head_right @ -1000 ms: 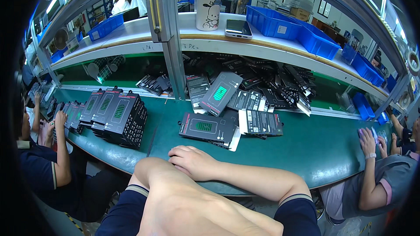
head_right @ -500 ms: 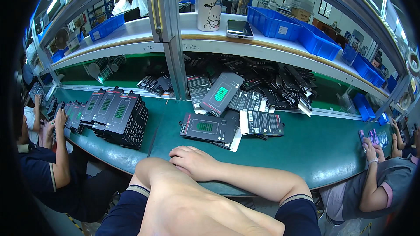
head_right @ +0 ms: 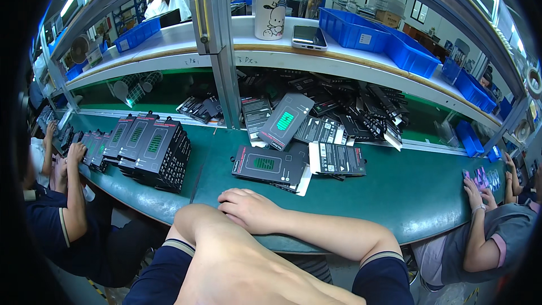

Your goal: The person sits at a green workbench in a factory setting, repeatedly picking up small black rectangular electronic components from a large cardboard box. They insert each component into a clear plastic sleeve, fold the sleeve closed, and place the packaged item onto a growing stack on the table.

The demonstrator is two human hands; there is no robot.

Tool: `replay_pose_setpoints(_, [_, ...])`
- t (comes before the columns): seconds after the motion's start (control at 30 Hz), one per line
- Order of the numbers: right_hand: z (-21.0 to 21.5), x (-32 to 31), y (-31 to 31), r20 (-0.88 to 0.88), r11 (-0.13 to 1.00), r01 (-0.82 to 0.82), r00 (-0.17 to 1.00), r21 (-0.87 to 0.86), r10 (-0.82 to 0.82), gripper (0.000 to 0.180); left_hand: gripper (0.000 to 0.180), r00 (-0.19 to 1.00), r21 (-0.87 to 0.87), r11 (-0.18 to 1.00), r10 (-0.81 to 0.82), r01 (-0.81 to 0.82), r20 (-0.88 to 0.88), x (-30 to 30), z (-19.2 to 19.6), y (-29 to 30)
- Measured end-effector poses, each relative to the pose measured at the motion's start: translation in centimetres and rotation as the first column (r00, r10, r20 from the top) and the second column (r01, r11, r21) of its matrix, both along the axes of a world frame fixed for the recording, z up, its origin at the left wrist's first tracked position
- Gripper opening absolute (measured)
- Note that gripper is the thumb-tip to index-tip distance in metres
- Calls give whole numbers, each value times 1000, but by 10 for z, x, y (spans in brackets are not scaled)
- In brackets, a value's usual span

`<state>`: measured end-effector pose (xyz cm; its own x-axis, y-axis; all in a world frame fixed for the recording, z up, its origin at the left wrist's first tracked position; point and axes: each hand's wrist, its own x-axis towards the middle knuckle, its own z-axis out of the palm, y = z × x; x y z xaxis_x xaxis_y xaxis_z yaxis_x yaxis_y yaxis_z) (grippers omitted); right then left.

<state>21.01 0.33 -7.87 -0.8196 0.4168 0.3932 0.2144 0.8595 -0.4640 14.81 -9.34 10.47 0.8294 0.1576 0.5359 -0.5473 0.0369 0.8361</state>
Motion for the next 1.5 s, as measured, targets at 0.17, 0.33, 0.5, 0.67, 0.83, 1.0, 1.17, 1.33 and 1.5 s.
replay_pose_setpoints(0.17, [-2,0,1,0,1000,0,1000,4,0,24,34,1000,13,1000,-3,3,4,0,0,-1])
replay_pose_setpoints(0.33, [-5,-1,2,5,1000,-7,1000,2,7,24,34,1000,22,1000,2,-2,-1,1,1,-2])
replay_pose_setpoints(0.5, [-3,-1,2,4,1000,-9,1000,-7,9,23,34,1000,35,999,8,-8,-1,1,1,-3])
replay_pose_setpoints(0.67, [-2,0,1,-24,999,-9,1000,38,10,24,35,1000,43,999,20,-20,-5,-2,7,-2])
replay_pose_setpoints(0.83, [28,12,-12,37,925,206,973,320,-229,38,35,997,48,996,77,-76,-30,-9,14,-11])
replay_pose_setpoints(1.0, [37,50,-16,148,696,627,696,350,-702,84,36,937,32,950,313,-312,-154,-34,56,-30])
replay_pose_setpoints(1.17, [21,67,-7,150,626,613,646,482,-748,68,39,954,-405,896,263,-184,146,-9,31,-73])
replay_pose_setpoints(1.33, [23,75,-16,114,566,452,704,689,-701,48,54,991,-350,929,-94,123,98,-18,44,-53])
replay_pose_setpoints(1.5, [17,108,-73,55,626,516,744,585,-665,48,88,960,558,798,278,-227,-8,-15,-74,12])
